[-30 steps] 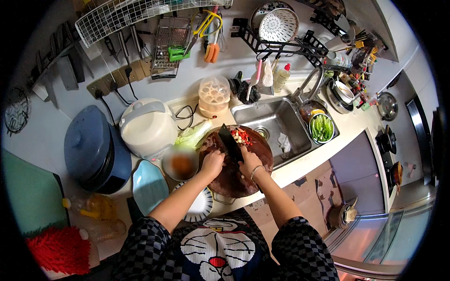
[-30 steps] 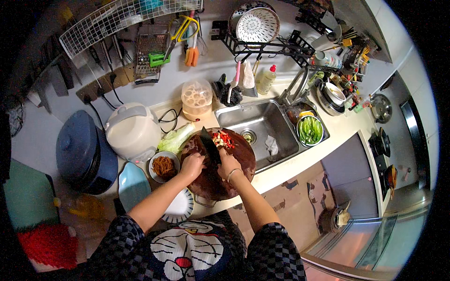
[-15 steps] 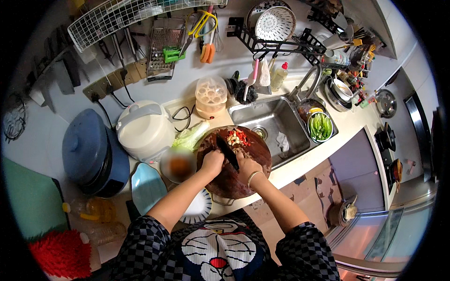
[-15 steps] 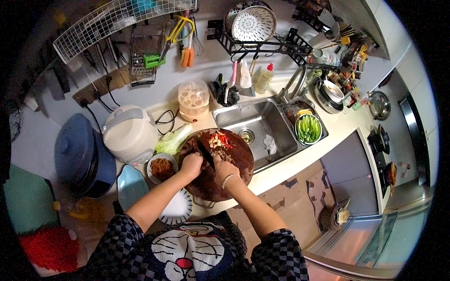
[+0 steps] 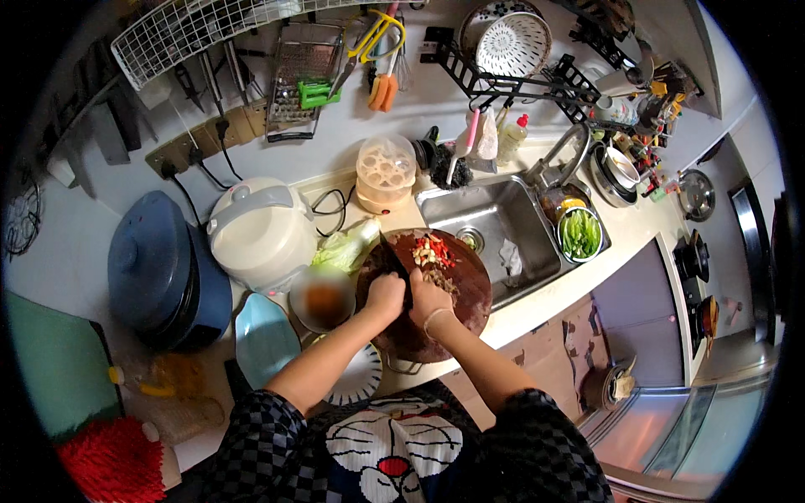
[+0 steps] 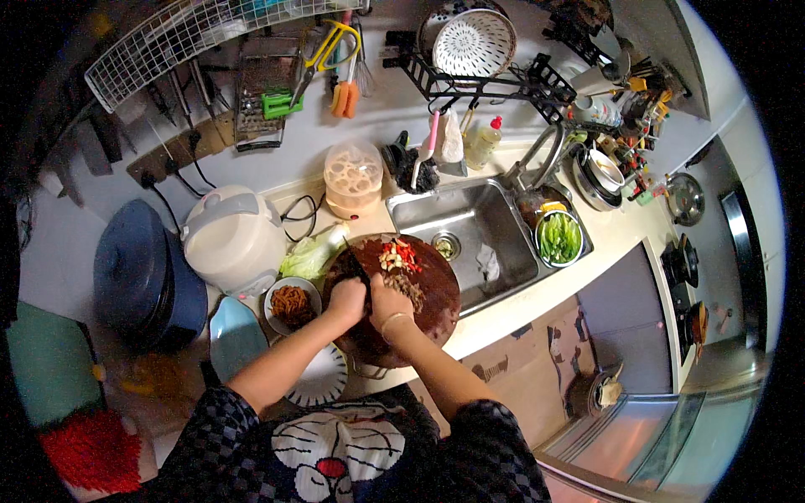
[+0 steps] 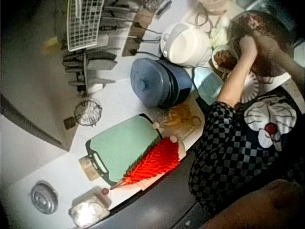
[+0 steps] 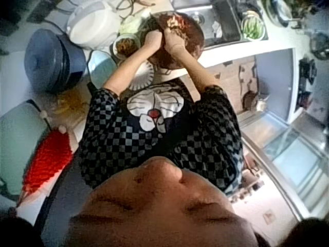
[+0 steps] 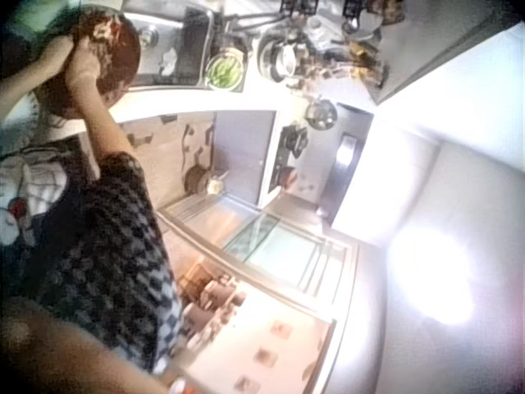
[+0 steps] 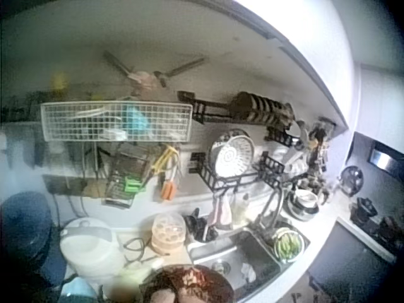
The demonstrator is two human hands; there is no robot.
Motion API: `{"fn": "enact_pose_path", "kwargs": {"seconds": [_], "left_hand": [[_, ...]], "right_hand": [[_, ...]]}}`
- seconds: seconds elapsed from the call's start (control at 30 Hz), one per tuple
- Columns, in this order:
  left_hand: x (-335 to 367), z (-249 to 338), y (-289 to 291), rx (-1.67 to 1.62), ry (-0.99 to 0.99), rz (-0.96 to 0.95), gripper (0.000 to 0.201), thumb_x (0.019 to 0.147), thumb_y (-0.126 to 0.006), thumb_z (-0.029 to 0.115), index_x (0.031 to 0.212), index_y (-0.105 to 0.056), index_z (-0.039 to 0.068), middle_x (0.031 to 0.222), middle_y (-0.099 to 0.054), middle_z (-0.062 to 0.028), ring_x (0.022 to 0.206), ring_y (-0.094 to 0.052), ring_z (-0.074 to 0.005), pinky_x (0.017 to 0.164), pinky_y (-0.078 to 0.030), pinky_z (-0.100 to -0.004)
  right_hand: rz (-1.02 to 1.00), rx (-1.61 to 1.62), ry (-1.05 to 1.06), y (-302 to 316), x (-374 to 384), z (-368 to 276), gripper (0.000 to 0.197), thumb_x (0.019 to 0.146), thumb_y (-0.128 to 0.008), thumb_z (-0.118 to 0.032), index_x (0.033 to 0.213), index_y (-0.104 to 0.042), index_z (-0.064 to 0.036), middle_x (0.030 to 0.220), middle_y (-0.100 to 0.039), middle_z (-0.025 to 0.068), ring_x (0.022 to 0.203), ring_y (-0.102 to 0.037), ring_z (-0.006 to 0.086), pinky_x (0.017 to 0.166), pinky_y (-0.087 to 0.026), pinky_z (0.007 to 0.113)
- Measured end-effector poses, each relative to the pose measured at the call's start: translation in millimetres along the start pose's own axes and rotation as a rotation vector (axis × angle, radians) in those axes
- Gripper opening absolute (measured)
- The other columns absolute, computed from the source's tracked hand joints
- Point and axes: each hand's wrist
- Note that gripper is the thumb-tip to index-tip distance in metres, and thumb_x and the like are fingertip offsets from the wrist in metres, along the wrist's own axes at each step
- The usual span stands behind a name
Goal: The person adds food from a bowl into a pan, stirs the pan with a wooden spatula, and then chops ingredients on a wooden board using a large knife.
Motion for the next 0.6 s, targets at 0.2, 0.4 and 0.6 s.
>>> {"fn": "enact_pose_path", "kwargs": {"seconds": [0.2,0.4,0.6], "left_hand": [[-5.5,-7.8,-2.8,-0.076,-0.026,0.028,0.014,0.066,-0.068,0.003,0.081,-0.067,0.001,0.084,-0.061,-0.0164,0.081,-0.061,-0.0345,0.073,-0.051,-0.042],[-28.3,-14.8,8.9,-0.365,-0.015,0.16,0.027,0.068,-0.075,0.015,0.091,-0.066,0.003,0.082,-0.06,-0.0127,0.081,-0.06,-0.0329,0.073,-0.05,-0.0399],[-17.7,-6.9,15.5,-0.069,-0.053,-0.01,0.035,0.064,-0.074,0.009,0.096,-0.066,0.0,0.095,-0.061,-0.0126,0.088,-0.061,-0.0329,0.076,-0.051,-0.0412]], "right_hand": [[0.09,0.086,0.033,-4.0,3.5,14.9,0.048,0.071,-0.061,-0.005,0.111,-0.035,-0.0027,0.086,-0.064,0.0256,0.085,-0.064,0.0411,0.075,-0.051,0.048],[0.165,0.232,0.075,-2.6,4.3,59.7,0.047,0.075,-0.068,-0.01,0.111,-0.038,-0.0026,0.088,-0.062,0.0296,0.088,-0.059,0.0465,0.077,-0.048,0.051],[0.109,0.074,0.093,30.4,-27.0,33.5,0.046,0.079,-0.062,-0.013,0.115,-0.037,-0.0037,0.09,-0.063,0.0284,0.089,-0.061,0.0439,0.078,-0.049,0.05]]}}
Point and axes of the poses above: each hand's wrist, its own x-axis towards the middle knuckle, its own y-axis out of the back of the hand, z = x × y
